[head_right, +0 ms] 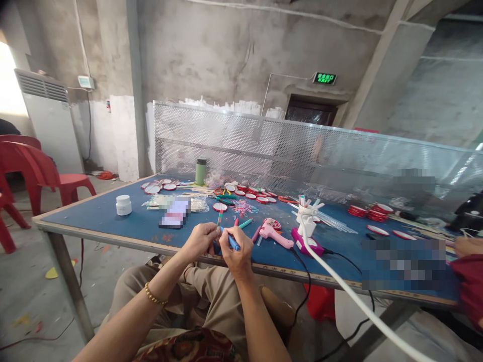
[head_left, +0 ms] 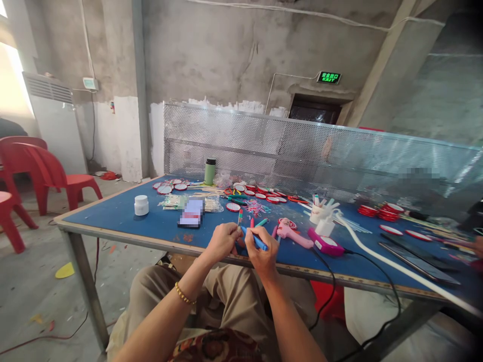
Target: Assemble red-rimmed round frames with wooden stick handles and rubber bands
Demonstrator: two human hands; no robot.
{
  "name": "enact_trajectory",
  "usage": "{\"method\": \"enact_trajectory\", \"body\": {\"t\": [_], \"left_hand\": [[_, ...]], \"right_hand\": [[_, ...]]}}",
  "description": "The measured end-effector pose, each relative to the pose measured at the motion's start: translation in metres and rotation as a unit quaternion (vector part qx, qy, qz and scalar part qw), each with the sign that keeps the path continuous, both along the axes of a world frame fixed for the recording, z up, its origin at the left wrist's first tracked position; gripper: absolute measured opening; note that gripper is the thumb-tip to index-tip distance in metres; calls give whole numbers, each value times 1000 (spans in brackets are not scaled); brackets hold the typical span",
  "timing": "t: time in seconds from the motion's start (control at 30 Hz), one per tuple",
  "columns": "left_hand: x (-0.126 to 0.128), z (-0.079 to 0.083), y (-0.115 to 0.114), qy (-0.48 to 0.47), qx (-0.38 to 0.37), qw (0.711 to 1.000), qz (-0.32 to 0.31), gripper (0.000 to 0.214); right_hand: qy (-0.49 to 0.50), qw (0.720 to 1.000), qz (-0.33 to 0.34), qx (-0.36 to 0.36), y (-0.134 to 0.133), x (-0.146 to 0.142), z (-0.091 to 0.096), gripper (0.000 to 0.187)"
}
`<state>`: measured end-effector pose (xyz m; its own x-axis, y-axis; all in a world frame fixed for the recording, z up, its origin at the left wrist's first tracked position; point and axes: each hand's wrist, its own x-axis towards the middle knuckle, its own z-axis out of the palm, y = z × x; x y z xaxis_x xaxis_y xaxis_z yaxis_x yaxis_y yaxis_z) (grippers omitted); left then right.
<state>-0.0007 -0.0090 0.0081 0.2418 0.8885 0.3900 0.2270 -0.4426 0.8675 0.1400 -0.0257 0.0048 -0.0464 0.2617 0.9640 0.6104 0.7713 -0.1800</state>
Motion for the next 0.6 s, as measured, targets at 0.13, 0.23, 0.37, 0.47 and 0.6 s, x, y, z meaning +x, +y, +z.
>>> {"method": "enact_trajectory", "body": {"t": [0.13,0.23,0.37,0.47,0.6], "left_hand": [[0,0,-1,-1,-1,1000,-3,32],[0,-1,-2,-3,-2,1000,-4,32],[0,-1,-1,-5,-6,1000,-3,31],[0,-1,-1,-4,-7,1000,-5,32],[0,0,-1,-5,-7,1000,-5,33]], "right_hand": [[1,1000,1,-4,-1,0,-1,13],[0,1000,3,-6,-1,1,-1,13],[6,1000,0,-6,0,0,0,14],[4,1000,0,-5,0,0,0,14],[5,1000,-1,-3,0,0,0,13]]}}
